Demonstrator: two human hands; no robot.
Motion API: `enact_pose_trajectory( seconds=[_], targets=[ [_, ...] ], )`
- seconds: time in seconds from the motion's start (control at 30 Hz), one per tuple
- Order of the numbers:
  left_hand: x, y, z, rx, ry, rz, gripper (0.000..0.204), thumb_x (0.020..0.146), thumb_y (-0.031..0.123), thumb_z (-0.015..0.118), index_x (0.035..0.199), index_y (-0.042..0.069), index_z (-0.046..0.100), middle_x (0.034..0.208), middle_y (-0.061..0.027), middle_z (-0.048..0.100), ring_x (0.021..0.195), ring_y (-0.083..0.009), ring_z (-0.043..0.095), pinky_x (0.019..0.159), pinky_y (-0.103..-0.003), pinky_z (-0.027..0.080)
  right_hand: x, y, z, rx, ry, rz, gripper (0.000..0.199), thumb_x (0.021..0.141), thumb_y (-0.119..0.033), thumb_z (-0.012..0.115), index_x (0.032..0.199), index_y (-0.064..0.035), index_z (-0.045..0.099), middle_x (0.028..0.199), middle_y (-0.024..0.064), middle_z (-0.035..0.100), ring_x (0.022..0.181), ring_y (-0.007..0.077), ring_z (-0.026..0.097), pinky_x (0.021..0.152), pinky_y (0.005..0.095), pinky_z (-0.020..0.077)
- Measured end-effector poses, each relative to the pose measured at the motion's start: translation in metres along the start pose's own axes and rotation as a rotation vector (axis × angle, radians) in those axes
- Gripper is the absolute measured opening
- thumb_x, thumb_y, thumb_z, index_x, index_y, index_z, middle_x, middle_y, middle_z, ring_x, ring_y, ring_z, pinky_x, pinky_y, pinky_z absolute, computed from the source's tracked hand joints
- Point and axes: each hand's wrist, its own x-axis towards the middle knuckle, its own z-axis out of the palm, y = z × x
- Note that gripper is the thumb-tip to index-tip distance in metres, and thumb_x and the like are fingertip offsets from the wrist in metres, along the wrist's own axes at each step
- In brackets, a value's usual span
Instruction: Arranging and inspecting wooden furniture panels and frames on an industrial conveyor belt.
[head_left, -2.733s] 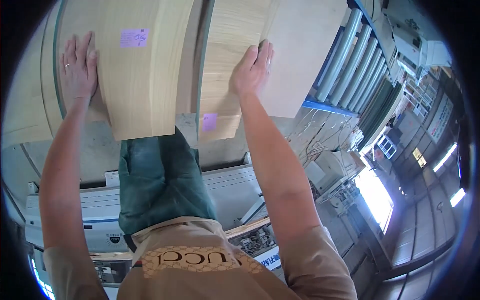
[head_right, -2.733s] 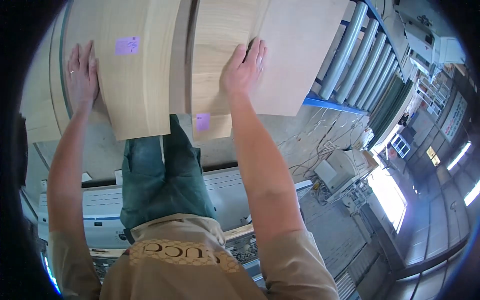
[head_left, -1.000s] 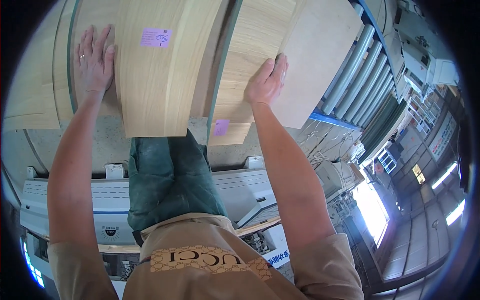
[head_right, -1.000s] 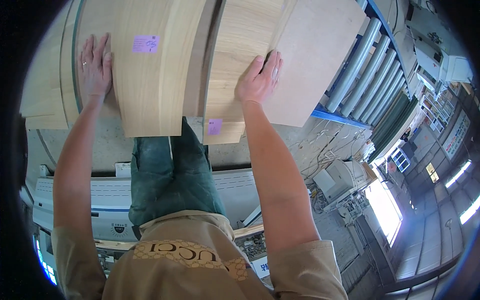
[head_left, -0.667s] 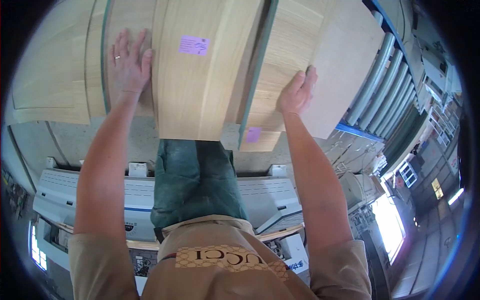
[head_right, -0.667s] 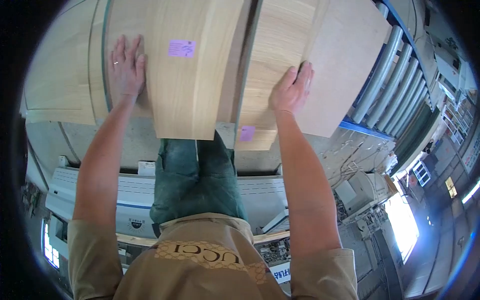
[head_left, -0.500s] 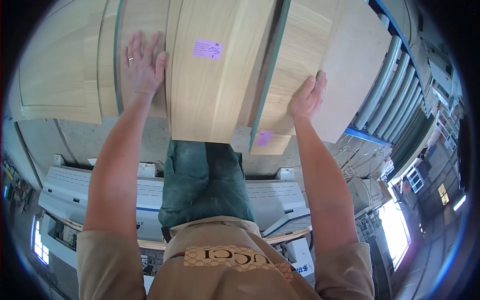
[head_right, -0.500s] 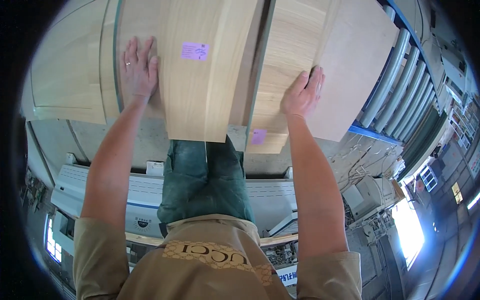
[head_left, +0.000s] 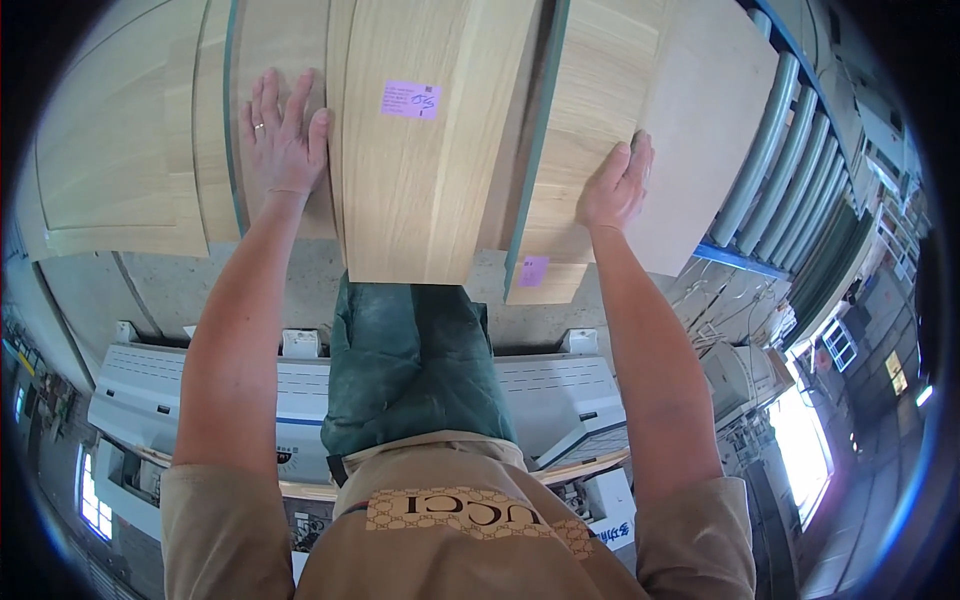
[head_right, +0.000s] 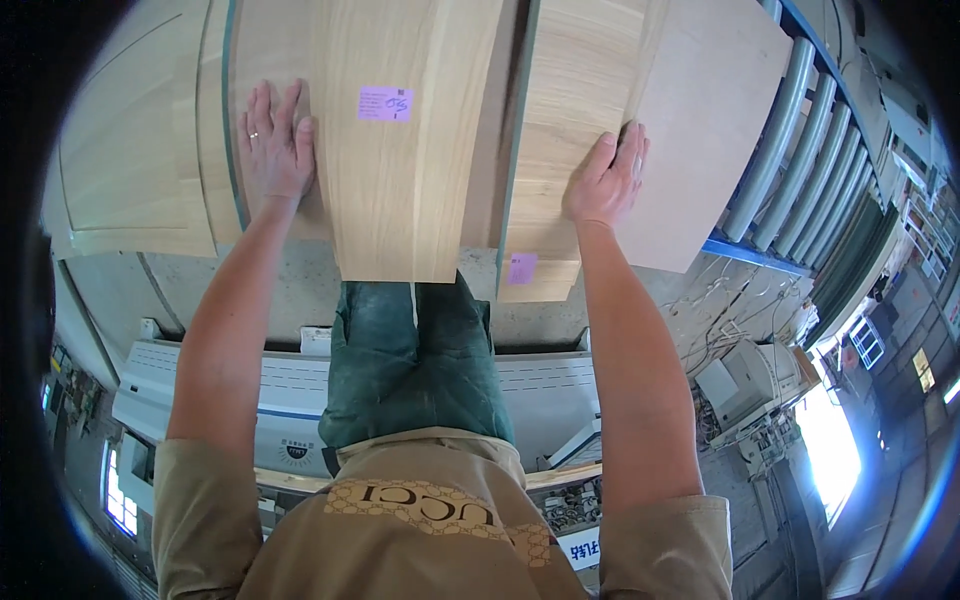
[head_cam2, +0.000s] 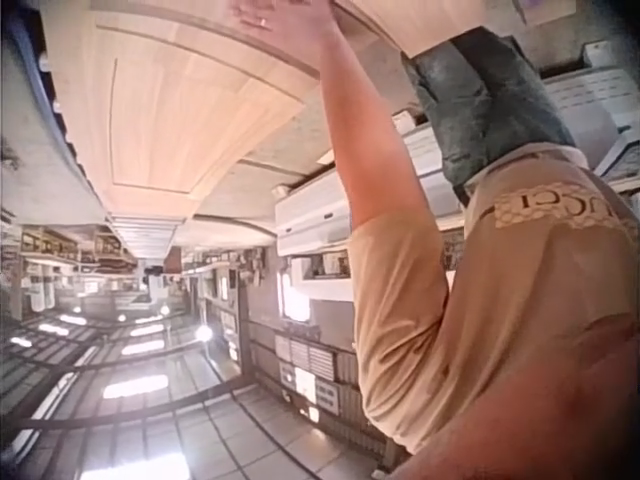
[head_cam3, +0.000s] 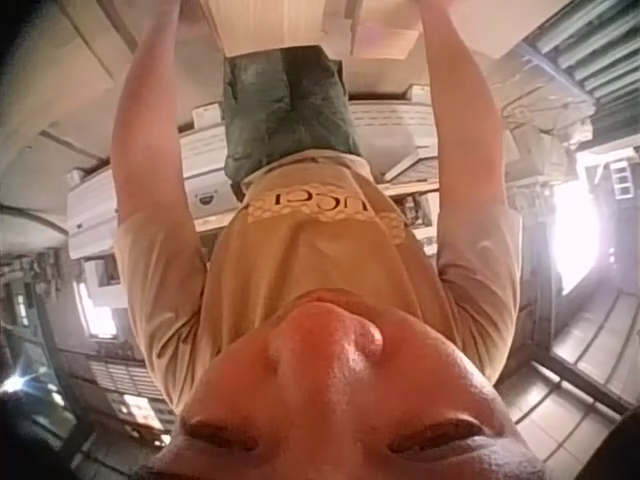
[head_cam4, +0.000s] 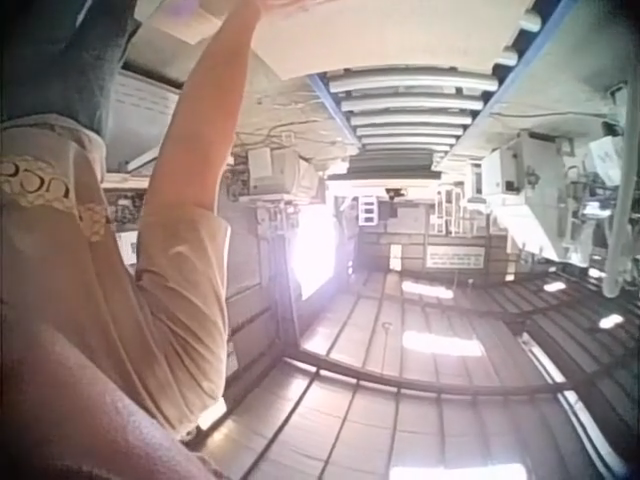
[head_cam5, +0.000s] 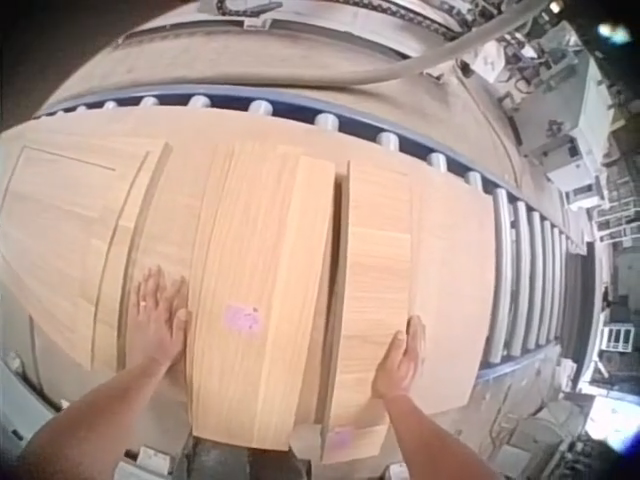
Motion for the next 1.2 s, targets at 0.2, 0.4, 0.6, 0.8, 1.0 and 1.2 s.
enact_pose_trajectory(
  seconds=[0.2, 0.4, 0.6, 0.8, 1.0, 1.2],
  targets=[
    [0.0012, 0.0050, -0.0014, -0.010, -0.027, -0.012, 0.058, 0.109, 0.058, 0.042, 0.160, 0.032, 0.054, 0.171, -0.0157, 0.039, 0.161, -0.0342, 0.029, 0.132, -0.053, 0.015, 0.0004, 0.0024, -0.0017, 0.001, 0.002, 0.005, 0.067, 0.114, -0.048, 0.035, 0.159, 0.0014, 0.045, 0.163, 0.0260, 0.047, 0.156, 0.0420, 0.036, 0.128, 0.0482, 0.0297],
    [0.0018, 0.0057, -0.0039, 0.011, -0.050, 0.003, 0.059, 0.110, 0.058, 0.040, 0.162, 0.032, 0.051, 0.172, -0.0152, 0.036, 0.162, -0.0336, 0.027, 0.132, -0.054, 0.014, -0.0006, 0.0017, -0.0032, -0.001, -0.020, 0.047, 0.068, 0.113, -0.049, 0.038, 0.161, -0.0005, 0.044, 0.167, 0.0214, 0.044, 0.159, 0.0400, 0.034, 0.129, 0.0495, 0.0276],
    [-0.0005, 0.0013, -0.0024, 0.014, -0.051, -0.003, 0.059, 0.110, 0.058, 0.039, 0.162, 0.032, 0.050, 0.173, -0.0149, 0.035, 0.163, -0.0335, 0.026, 0.132, -0.054, 0.014, 0.0002, 0.0019, -0.0010, -0.009, -0.020, 0.028, 0.069, 0.114, -0.050, 0.038, 0.161, 0.0003, 0.043, 0.167, 0.0223, 0.044, 0.159, 0.0402, 0.033, 0.130, 0.0493, 0.0275],
    [-0.0001, 0.0024, -0.0012, -0.002, -0.040, 0.005, 0.060, 0.110, 0.060, 0.037, 0.163, 0.033, 0.049, 0.173, -0.0147, 0.036, 0.163, -0.0331, 0.026, 0.132, -0.054, 0.013, -0.0006, 0.0037, -0.0010, -0.011, -0.019, 0.035, 0.071, 0.113, -0.052, 0.035, 0.161, 0.0000, 0.044, 0.165, 0.0241, 0.045, 0.158, 0.0414, 0.033, 0.129, 0.0488, 0.0282],
    [0.0007, 0.0030, -0.0014, 0.026, -0.052, -0.008, 0.061, 0.110, 0.062, 0.036, 0.163, 0.033, 0.050, 0.173, -0.0147, 0.036, 0.163, -0.0325, 0.027, 0.133, -0.053, 0.013, 0.0004, 0.0067, -0.0007, -0.017, -0.018, 0.030, 0.072, 0.113, -0.053, 0.034, 0.161, -0.0003, 0.043, 0.166, 0.0224, 0.045, 0.159, 0.0408, 0.033, 0.129, 0.0483, 0.0279],
    [0.0006, 0.0036, -0.0008, 0.009, -0.044, -0.012, 0.061, 0.110, 0.061, 0.036, 0.163, 0.033, 0.050, 0.172, -0.0151, 0.036, 0.163, -0.0328, 0.027, 0.132, -0.053, 0.014, -0.0002, 0.0071, -0.0003, -0.025, -0.022, 0.030, 0.072, 0.114, -0.053, 0.034, 0.161, -0.0002, 0.043, 0.165, 0.0221, 0.046, 0.158, 0.0412, 0.033, 0.129, 0.0485, 0.0285]
  ],
)
